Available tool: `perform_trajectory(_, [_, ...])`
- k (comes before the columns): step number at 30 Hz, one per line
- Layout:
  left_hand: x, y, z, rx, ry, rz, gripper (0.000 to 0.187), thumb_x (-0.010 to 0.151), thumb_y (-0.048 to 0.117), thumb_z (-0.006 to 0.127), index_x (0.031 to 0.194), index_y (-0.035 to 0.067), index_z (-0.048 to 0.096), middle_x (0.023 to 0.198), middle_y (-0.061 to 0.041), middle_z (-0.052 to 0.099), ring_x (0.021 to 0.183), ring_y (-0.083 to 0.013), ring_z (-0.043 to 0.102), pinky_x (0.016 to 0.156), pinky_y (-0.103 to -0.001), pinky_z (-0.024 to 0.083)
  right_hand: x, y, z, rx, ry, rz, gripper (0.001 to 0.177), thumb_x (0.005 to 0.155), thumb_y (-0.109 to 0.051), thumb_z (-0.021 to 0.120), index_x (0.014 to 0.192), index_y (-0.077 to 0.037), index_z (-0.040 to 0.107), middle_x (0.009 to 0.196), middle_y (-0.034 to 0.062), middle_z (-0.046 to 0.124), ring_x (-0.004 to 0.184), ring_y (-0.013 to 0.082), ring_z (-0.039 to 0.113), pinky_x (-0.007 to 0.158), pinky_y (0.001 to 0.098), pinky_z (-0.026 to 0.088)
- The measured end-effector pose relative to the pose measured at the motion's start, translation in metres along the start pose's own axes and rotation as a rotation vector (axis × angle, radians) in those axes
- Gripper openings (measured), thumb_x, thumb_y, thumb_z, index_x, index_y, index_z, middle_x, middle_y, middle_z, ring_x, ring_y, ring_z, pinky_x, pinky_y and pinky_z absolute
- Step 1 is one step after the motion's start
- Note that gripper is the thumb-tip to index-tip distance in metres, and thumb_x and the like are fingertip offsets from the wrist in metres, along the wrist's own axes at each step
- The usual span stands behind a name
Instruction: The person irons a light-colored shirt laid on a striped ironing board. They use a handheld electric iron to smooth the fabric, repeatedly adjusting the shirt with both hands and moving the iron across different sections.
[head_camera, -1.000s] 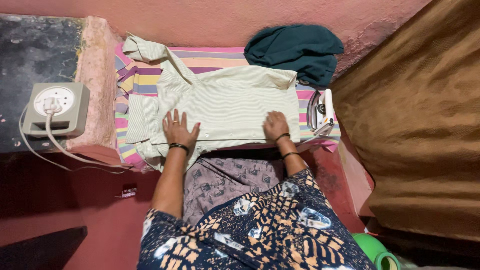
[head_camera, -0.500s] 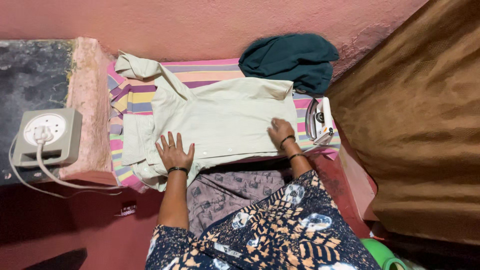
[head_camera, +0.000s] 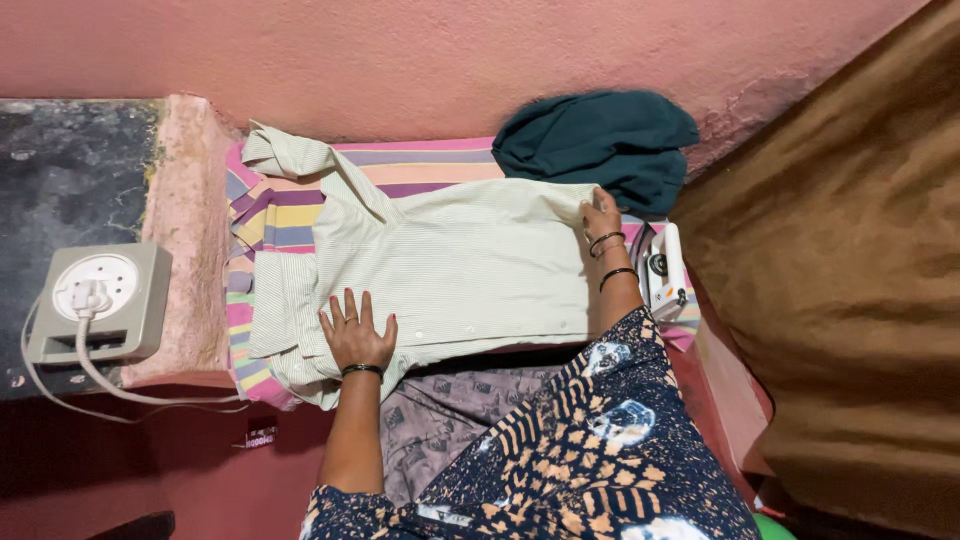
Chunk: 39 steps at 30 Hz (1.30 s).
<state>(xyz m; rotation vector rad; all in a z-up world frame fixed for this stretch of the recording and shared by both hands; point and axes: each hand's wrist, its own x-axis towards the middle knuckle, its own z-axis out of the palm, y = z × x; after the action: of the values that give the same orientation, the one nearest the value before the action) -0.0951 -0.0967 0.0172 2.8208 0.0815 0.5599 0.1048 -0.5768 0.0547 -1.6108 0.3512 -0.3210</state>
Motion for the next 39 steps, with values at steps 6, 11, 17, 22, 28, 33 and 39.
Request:
perform_trajectory(6, [0.002,0.0,-0.001,-0.007,0.026,0.009,0.066,0.086,0.049,0.064,0.138,0.009,0.065,0.152,-0.023,0.052,0.147,-0.0441,0.038,0.124,-0.061,0.017,0.051,0.007,-0.007,0.135,-0.032,-0.025,0.037,0.088,0.002,0.069,0.124,0.003,0.072,0.095,0.005,0.071,0.074,0.0111,0.06,0.065,0.024,0.05])
perform_trajectory(11, [0.004,0.0,0.0,0.001,0.013,0.003,0.066,0.086,0.049,0.064,0.139,0.01,0.065,0.153,-0.022,0.051,0.148,-0.0437,0.037,0.124,-0.061,0.017,0.094,0.002,-0.008,0.318,-0.022,-0.112,0.051,0.089,0.001,0.067,0.139,0.005,0.057,0.126,0.0162,0.073,0.108,0.0199,0.072,0.091,0.0267,0.06])
perform_trajectory(17, [0.001,-0.002,0.004,-0.003,0.004,-0.003,0.065,0.087,0.048,0.064,0.14,0.009,0.065,0.155,-0.022,0.05,0.149,-0.043,0.036,0.124,-0.06,0.017,0.054,0.003,0.023,-0.71,0.161,-0.672,0.059,0.097,-0.024,0.062,0.148,0.0,0.044,0.149,0.0174,0.05,0.137,0.0289,0.047,0.12,0.0416,0.038])
perform_trajectory(22, [0.0,-0.002,0.007,-0.004,-0.011,-0.009,0.065,0.087,0.048,0.064,0.14,0.01,0.064,0.155,-0.021,0.049,0.15,-0.0426,0.035,0.124,-0.06,0.016,-0.027,0.039,0.08,-1.326,-0.424,-0.847,0.07,0.108,-0.057,0.044,0.157,-0.009,0.031,0.165,0.0132,0.027,0.153,0.0335,0.022,0.133,0.0527,0.016])
perform_trajectory(28, [0.001,-0.002,0.007,-0.031,0.002,-0.002,0.065,0.086,0.047,0.066,0.139,0.008,0.065,0.155,-0.023,0.048,0.148,-0.045,0.035,0.123,-0.061,0.017,-0.03,0.036,0.06,-1.568,-0.557,-0.361,0.089,0.092,-0.07,0.044,0.163,-0.024,0.019,0.172,0.0052,0.01,0.159,0.0334,0.003,0.122,0.0648,0.002])
perform_trajectory(33, [0.0,-0.005,0.004,-0.08,0.085,0.028,0.065,0.084,0.045,0.068,0.136,0.007,0.066,0.154,-0.023,0.049,0.146,-0.0467,0.037,0.122,-0.063,0.019,-0.035,0.03,0.064,-1.421,-0.53,-0.241,0.097,0.088,-0.074,0.048,0.164,-0.023,0.017,0.171,0.0099,0.009,0.156,0.0404,0.002,0.119,0.0668,0.002])
perform_trajectory(39, [-0.003,-0.007,0.004,-0.092,0.093,0.017,0.064,0.085,0.046,0.067,0.135,0.006,0.067,0.152,-0.024,0.051,0.144,-0.0462,0.039,0.122,-0.062,0.02,-0.155,0.061,0.085,-1.517,-0.66,-0.465,0.091,0.092,-0.071,0.045,0.164,-0.02,0.019,0.171,0.0099,0.012,0.155,0.0426,0.003,0.116,0.0717,0.003])
